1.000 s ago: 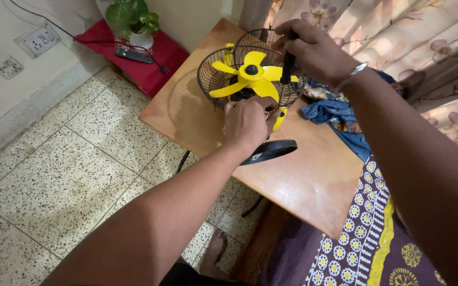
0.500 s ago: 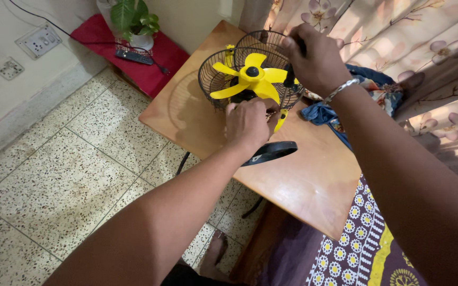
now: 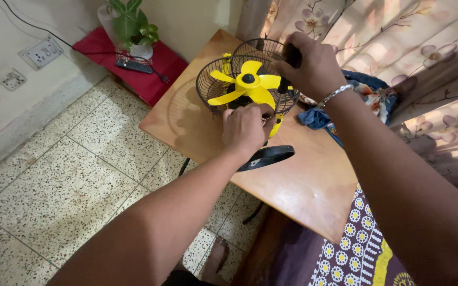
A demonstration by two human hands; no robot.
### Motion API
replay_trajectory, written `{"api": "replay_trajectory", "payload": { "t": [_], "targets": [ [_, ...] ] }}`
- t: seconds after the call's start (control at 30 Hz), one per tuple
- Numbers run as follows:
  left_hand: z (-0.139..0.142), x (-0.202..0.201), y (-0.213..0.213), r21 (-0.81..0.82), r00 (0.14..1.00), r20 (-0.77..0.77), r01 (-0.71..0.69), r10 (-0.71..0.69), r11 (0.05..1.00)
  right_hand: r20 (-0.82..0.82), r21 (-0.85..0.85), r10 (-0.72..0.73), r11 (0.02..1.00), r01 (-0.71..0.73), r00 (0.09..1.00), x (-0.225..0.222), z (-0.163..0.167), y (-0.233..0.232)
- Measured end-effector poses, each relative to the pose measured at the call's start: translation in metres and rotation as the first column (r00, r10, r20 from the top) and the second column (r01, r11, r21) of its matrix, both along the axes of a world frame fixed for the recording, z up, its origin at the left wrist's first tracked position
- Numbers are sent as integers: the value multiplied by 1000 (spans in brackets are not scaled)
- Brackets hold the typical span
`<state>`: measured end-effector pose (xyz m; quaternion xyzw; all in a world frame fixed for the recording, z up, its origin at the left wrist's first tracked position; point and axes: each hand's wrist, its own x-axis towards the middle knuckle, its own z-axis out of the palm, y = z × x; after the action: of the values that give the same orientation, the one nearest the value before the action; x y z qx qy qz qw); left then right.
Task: The person services a small yellow table fan on a wooden table. They use a screwdriver to unscrew and remove the front grille, wipe the grille and blades with a cloth, reattach the grille, and carry the reassembled fan away from the table.
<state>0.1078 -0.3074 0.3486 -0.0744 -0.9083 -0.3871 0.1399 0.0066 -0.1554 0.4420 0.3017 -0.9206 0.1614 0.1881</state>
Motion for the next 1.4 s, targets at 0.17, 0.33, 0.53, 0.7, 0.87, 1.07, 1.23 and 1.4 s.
{"api": "replay_trajectory", "payload": {
  "t": [0.17, 0.33, 0.53, 0.7, 0.87, 1.07, 1.23, 1.4],
  "targets": [
    [1, -3, -1, -3, 1000, 7, -5, 5, 1000, 120, -205, 115, 975, -88, 986, -4, -11, 0],
    [-2, -6, 2, -9, 999, 43, -4, 4, 1000, 598, -500, 323, 866, 27, 733, -4, -6, 5],
    [-4, -9, 7, -2, 1000, 16, -3, 3, 1000, 570, -318, 268, 944, -93, 776, -4, 12, 18],
    [-4, -10, 10, -10, 1000, -14, -15, 14, 1000, 190, -20, -46, 999, 51, 981, -5, -1, 16],
    [-5, -11, 12, -16, 1000, 11, -12, 13, 1000, 140, -131, 46, 991, -27, 989, -6, -9, 12],
    [-5, -5, 10, 51, 998, -66, 3, 1, 999, 557, -189, 185, 977, -94, 809, -6, 19, 12],
    [0, -2, 7, -19, 999, 54, 6, -5, 1000, 245, 16, 118, 992, -126, 962, -3, 18, 6],
    [1, -2, 4, -2, 998, 58, 1, 0, 1000, 45, 202, -104, 975, 93, 994, -4, 8, 6]
  ]
}}
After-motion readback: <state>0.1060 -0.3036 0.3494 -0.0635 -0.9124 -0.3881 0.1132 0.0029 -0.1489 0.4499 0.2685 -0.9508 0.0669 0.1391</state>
